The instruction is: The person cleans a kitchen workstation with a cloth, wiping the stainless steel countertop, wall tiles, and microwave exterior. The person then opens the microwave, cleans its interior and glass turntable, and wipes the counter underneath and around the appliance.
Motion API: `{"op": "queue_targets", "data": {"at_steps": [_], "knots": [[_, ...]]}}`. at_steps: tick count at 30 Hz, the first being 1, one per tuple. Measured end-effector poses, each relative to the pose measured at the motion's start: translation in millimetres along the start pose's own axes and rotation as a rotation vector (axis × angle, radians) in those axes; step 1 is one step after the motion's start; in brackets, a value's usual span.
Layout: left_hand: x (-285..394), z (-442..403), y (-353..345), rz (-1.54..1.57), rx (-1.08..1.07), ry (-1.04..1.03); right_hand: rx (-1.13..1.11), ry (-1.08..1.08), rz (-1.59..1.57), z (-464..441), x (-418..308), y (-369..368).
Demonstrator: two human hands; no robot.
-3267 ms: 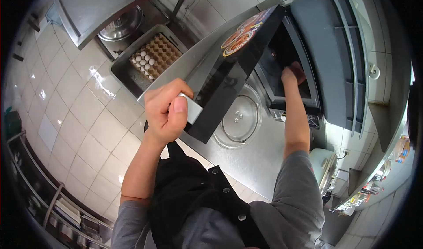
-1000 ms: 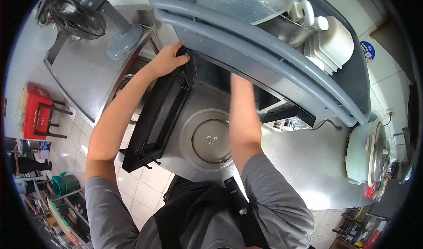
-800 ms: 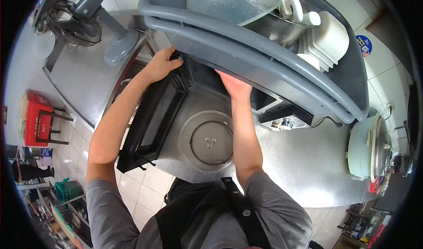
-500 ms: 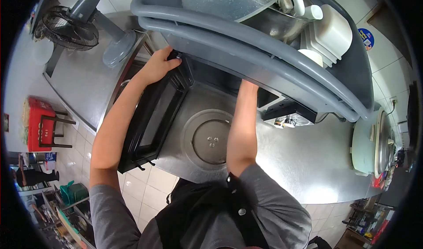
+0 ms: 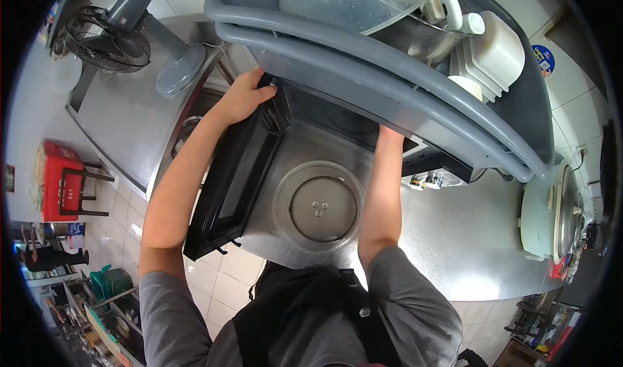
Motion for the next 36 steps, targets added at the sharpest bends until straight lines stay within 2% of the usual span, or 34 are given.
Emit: {"op": "queue_targets", "data": {"at_steps": [1, 2, 4, 7, 9, 11, 13, 14, 15, 16, 17, 18, 19, 21, 22, 23, 25, 28, 31, 36], "knots": [[-2, 0, 0, 0.006, -0.001, 0.000, 0.003, -0.004, -0.001, -12, 11, 4], [-1, 0, 0, 0.005, 0.002, 0.003, -0.045, 0.123, 0.814, -23, 22, 2], [4, 1, 1, -0.025, -0.016, 0.027, -0.098, 0.254, 1.622, -44, 55, 1], [-4, -1, -3, 0.065, 0.016, -0.058, -0.088, 0.142, 0.510, -70, 128, 2], [-4, -1, -1, 0.073, 0.002, -0.069, 0.041, -0.134, 0.181, -49, 151, -20], [-9, -3, -3, 0.088, -0.019, -0.082, -0.053, -0.478, 0.477, -5, 159, -32], [-18, -7, -1, 0.115, -0.044, -0.054, 0.039, -0.398, 1.022, 48, 162, -54], [-12, -8, 1, 0.117, -0.045, -0.053, -0.191, -0.305, 1.161, 51, 172, -30], [-2, -7, 4, -0.014, -0.068, 0.069, -0.189, -0.311, 1.163, 56, 175, -10], [3, -5, 5, -0.148, -0.096, 0.189, -0.277, -0.066, 1.313, 61, 173, 2], [-1, -6, 3, -0.152, -0.097, 0.183, -0.366, 0.199, 1.448, 60, 169, 9], [-9, -8, 1, -0.055, -0.063, 0.088, -0.528, 0.263, 1.515, 46, 161, 20], [-13, -5, 1, 0.044, -0.031, 0.002, -0.501, -0.079, 1.602, 26, 143, 20], [-6, -1, -1, 0.079, -0.012, 0.025, -0.270, -0.247, 1.188, -12, 130, 30], [-1, 0, -2, 0.121, 0.006, 0.046, -0.082, -0.078, 0.711, -19, 131, 36], [4, 1, -2, 0.120, 0.008, 0.054, -0.082, -0.086, 0.708, -18, 141, 41], [13, 2, 0, 0.005, -0.025, 0.066, -0.053, -0.105, 0.844, -5, 151, 2], [-2, -3, 1, 0.067, -0.059, 0.050, -0.029, -0.117, 1.053, -1, 159, -54], [1, -2, 2, 0.050, -0.067, 0.019, -0.063, -0.130, 1.097, -33, 160, -26], [-5, -3, 0, 0.100, -0.061, 0.030, -0.220, -0.159, 1.407, -45, 197, 11]]}}
Point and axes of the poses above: each hand's wrist, its own z-axis away from the middle knuckle, its own y-axis out of the back of the hand, x = y × z, the point moved 2 cm from there along -z, towards the middle knuckle, and after that the axes turned 6 degrees about z, right-handed, at the moved point
